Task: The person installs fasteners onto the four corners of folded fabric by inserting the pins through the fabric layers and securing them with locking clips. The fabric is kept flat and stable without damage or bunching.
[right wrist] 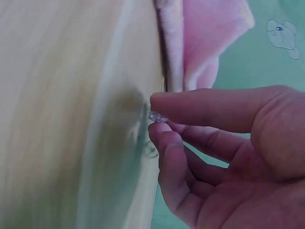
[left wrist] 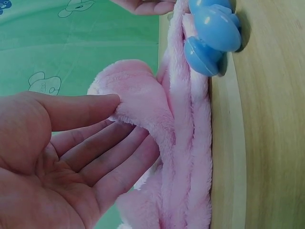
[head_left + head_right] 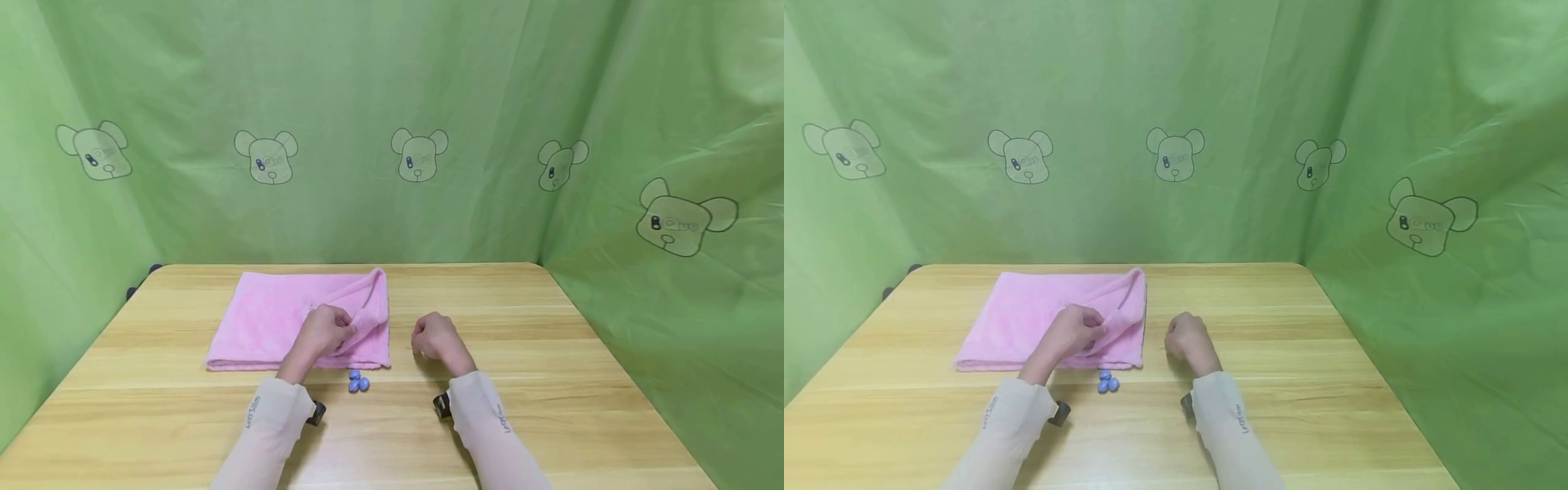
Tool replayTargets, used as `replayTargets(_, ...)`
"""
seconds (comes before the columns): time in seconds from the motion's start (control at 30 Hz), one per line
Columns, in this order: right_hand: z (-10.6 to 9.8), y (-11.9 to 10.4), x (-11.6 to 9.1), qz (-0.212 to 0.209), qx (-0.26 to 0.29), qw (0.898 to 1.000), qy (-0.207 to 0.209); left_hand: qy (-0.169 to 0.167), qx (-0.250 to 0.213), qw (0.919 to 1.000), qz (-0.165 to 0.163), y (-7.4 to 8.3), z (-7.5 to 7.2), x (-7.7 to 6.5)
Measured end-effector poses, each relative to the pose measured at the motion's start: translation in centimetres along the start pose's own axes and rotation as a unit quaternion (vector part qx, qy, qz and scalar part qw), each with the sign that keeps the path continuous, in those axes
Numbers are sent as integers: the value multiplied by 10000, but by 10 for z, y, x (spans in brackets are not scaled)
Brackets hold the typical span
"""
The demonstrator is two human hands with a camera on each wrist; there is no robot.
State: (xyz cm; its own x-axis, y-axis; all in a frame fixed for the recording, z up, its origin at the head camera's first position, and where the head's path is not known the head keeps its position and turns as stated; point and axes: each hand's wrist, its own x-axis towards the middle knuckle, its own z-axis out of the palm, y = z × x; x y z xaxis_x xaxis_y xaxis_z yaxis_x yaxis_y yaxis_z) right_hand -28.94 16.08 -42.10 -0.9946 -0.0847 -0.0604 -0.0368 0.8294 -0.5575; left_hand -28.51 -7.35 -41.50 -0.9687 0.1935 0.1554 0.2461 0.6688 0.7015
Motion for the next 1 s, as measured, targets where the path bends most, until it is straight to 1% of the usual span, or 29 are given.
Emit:
replayTargets(0.13, -1, -5, 0, -197, 254, 9995, -35, -13, -46, 10000, -29, -1, 0, 1)
replayTargets(0.27, 1, -10, 0, -341, 575, 9976, -174, -8, -89, 9999, -73, -1, 1, 1)
replayTargets(0.4, 2, -12, 0, -371, 899, 9946, -373, -35, -159, 9998, -115, -1, 1, 1)
replayTargets(0.53, 3, -14, 0, -524, 1218, 9897, -534, -112, -212, 9996, -165, 0, 1, 0)
replayTargets(0.67, 6, -18, -1, -692, 1860, 9775, -715, -210, -165, 9996, -135, 1, 0, 0)
replayTargets(0.77, 11, -22, -2, -718, 2374, 9644, -918, -244, -129, 9996, -53, 1, 0, -1)
replayTargets(0.87, 15, -27, -2, -641, 2826, 9502, -1145, -260, -94, 9996, -7, 2, -1, -2)
replayTargets(0.93, 18, -29, -2, -532, 3175, 9383, -1266, -283, -61, 9996, 8, 2, -1, -2)
replayTargets(1.0, 19, -30, -3, -488, 3372, 9313, -1289, -328, -42, 9995, -10, 2, -2, -2)
